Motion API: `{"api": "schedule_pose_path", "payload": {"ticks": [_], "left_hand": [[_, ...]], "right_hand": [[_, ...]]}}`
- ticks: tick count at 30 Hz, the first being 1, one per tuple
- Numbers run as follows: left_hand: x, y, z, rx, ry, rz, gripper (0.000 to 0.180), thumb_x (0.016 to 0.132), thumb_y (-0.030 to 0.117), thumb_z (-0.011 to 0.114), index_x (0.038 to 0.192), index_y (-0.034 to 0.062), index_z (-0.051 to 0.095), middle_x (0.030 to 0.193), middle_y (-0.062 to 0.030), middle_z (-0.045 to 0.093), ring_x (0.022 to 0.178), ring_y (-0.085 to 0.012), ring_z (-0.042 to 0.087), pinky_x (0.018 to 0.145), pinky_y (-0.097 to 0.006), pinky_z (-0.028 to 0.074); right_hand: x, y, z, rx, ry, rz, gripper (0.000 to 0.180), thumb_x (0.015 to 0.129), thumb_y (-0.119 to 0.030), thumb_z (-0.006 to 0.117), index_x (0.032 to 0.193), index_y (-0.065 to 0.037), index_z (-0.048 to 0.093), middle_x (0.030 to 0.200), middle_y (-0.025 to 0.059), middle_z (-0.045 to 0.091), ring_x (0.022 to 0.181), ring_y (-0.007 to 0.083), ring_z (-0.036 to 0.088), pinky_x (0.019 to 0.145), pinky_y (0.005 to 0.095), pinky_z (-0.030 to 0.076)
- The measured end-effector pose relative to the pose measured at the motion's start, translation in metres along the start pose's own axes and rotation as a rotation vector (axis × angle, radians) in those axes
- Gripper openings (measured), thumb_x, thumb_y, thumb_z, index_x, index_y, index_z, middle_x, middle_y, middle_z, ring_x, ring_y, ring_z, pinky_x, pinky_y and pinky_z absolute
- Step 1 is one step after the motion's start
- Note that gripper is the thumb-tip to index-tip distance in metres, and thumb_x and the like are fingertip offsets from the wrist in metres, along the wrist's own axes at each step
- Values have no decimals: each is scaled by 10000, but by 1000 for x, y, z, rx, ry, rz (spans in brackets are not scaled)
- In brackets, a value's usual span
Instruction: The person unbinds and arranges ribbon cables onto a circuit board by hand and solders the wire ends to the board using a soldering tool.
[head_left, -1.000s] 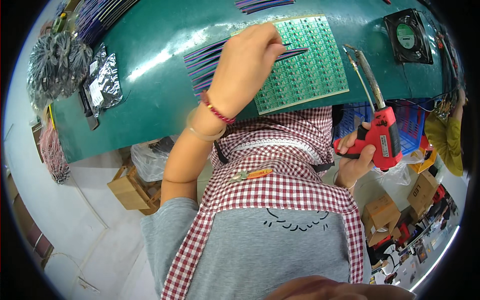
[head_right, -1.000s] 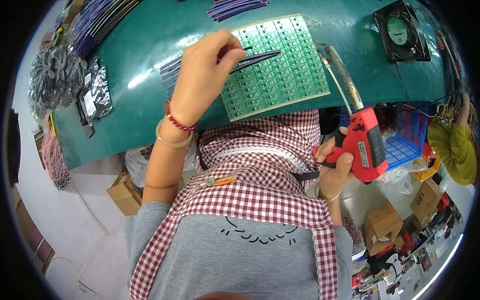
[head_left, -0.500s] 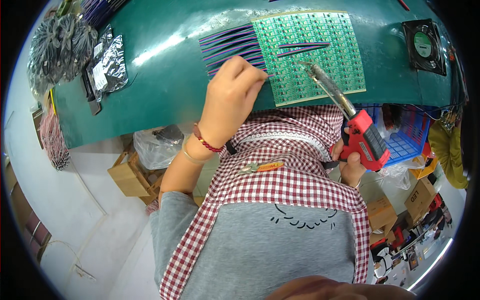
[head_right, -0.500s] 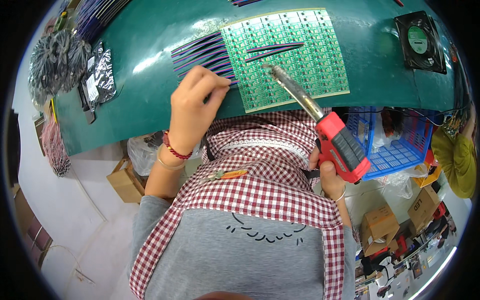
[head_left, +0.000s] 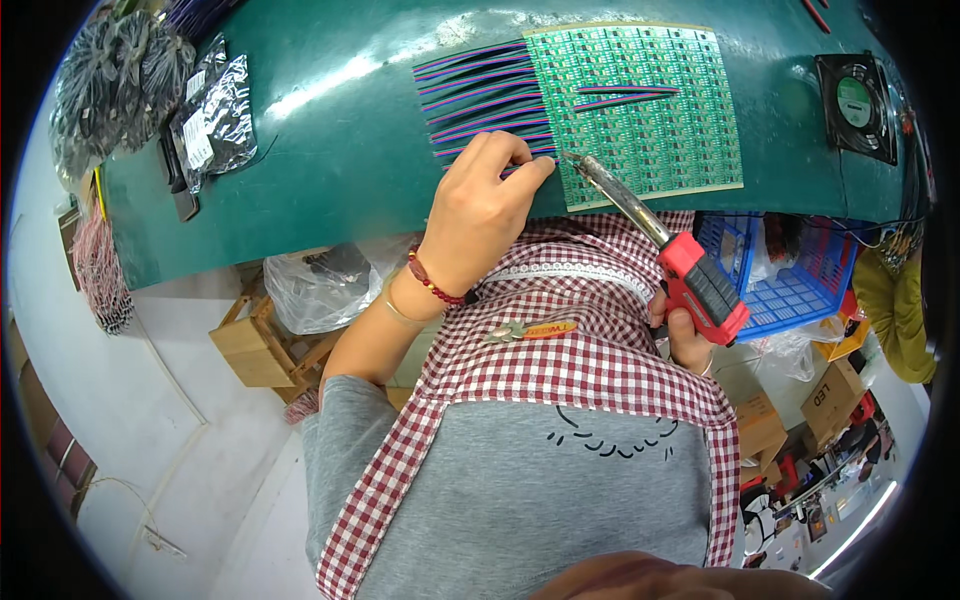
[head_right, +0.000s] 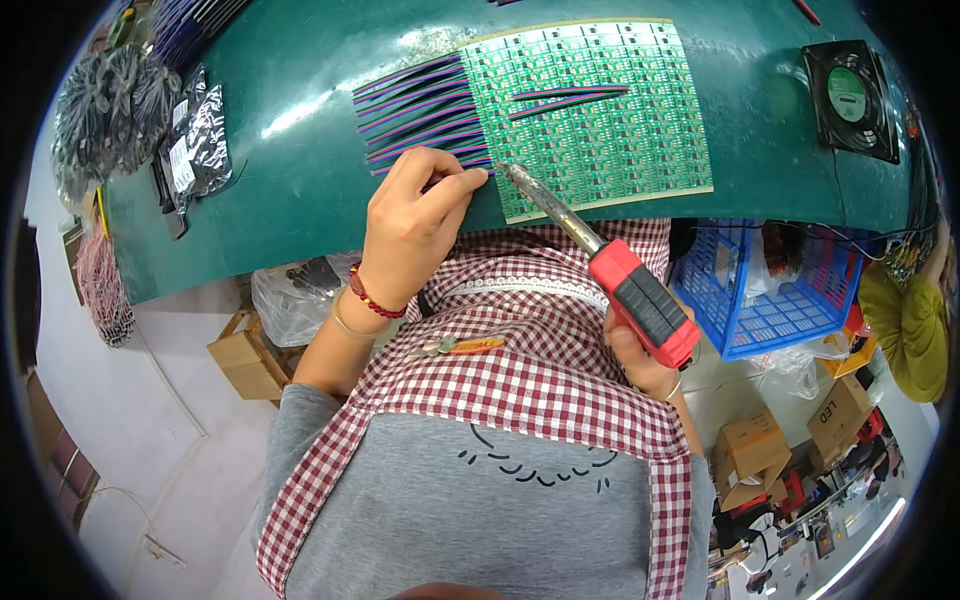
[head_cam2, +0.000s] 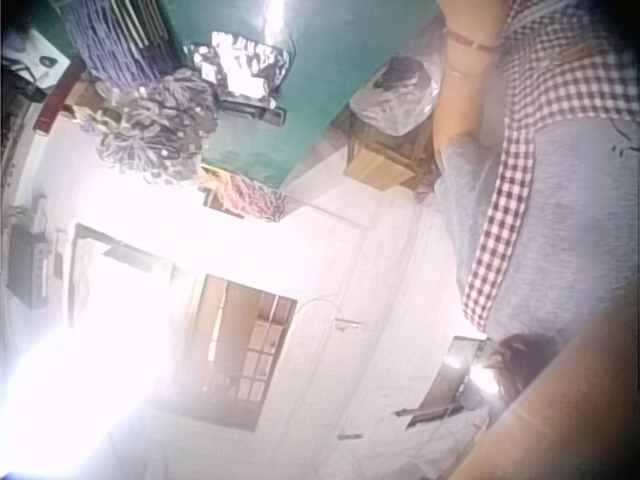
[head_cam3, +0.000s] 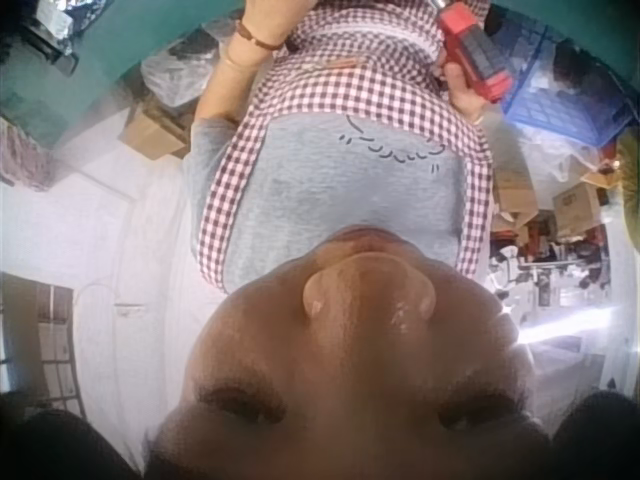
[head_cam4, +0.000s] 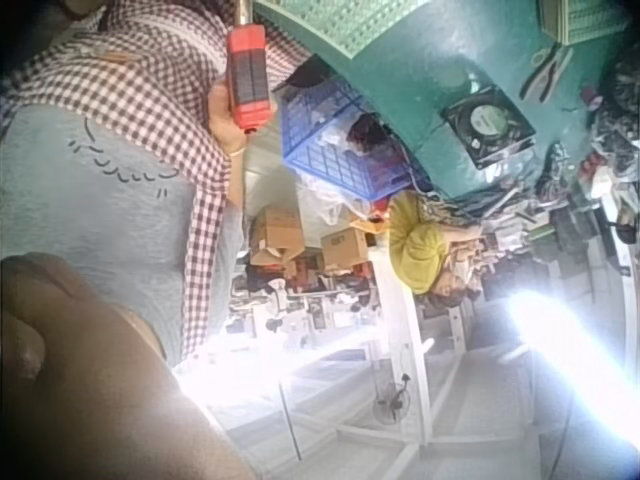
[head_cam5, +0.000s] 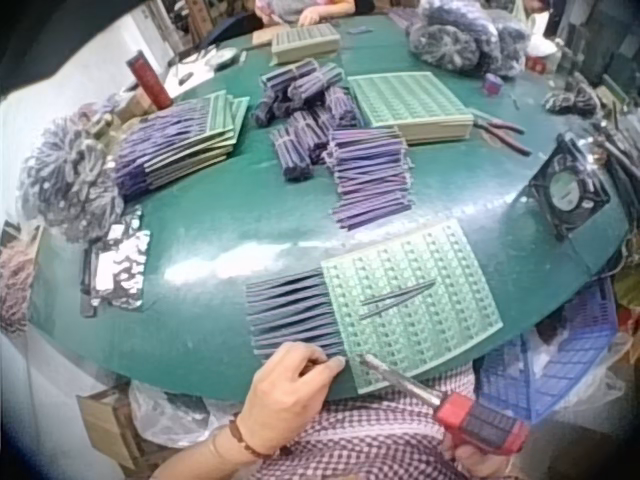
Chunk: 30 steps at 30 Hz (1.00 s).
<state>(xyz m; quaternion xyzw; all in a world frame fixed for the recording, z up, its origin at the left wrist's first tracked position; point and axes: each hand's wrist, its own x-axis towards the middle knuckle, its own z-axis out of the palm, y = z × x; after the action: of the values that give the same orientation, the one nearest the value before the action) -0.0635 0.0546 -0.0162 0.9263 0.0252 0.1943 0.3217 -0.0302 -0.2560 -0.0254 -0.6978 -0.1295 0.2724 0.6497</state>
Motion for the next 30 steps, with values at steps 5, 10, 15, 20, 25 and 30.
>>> {"api": "schedule_pose_path", "payload": {"ticks": [5, 10, 15, 20, 25, 30], "left_hand": [[-1, -1, 0, 5, -1, 8, 227, 741, -46, 737, 949, 45, 723, 876, -73, 600, 793, -244, 612, 691, -352, 520], [0, -2, 1, -2, 8, 39, 216, 742, -38, 689, 948, 26, 701, 878, -89, 576, 781, -249, 589, 689, -362, 514], [0, 0, 0, 4, -2, -2, 230, 742, -52, 762, 948, 45, 731, 873, -71, 605, 788, -240, 619, 682, -345, 520], [0, -1, 1, -4, 13, 10, 224, 746, -54, 760, 947, 39, 729, 874, -72, 605, 784, -238, 618, 678, -340, 517], [0, -1, 1, -8, 20, 15, 217, 750, -54, 758, 944, 38, 726, 874, -71, 606, 784, -235, 618, 675, -339, 516], [1, -2, 1, -4, 6, 16, 209, 752, -53, 757, 936, 39, 721, 873, -71, 604, 780, -236, 618, 671, -342, 516]], "right_hand": [[-1, 3, -2, -177, -7, -50, 341, 888, -325, 714, 952, 10, 704, 727, 70, 641, 636, 190, 614, 580, 330, 469], [-2, 9, -5, -292, -6, -71, 313, 869, -318, 723, 910, -9, 705, 738, 75, 639, 633, 220, 605, 575, 350, 458], [-5, 6, -3, -275, 7, -104, 286, 864, -302, 727, 885, -18, 700, 743, 76, 637, 630, 221, 603, 569, 352, 454], [-6, 1, -3, -193, 4, -63, 280, 863, -291, 734, 882, -15, 700, 755, 79, 638, 621, 226, 602, 559, 354, 451], [-6, 8, -2, -292, 26, -121, 290, 869, -294, 739, 875, -8, 696, 772, 87, 641, 615, 235, 604, 549, 354, 446], [-8, 11, -4, -348, 4, -97, 288, 883, -297, 730, 892, -11, 699, 776, 91, 639, 618, 239, 608, 548, 356, 447]]}}
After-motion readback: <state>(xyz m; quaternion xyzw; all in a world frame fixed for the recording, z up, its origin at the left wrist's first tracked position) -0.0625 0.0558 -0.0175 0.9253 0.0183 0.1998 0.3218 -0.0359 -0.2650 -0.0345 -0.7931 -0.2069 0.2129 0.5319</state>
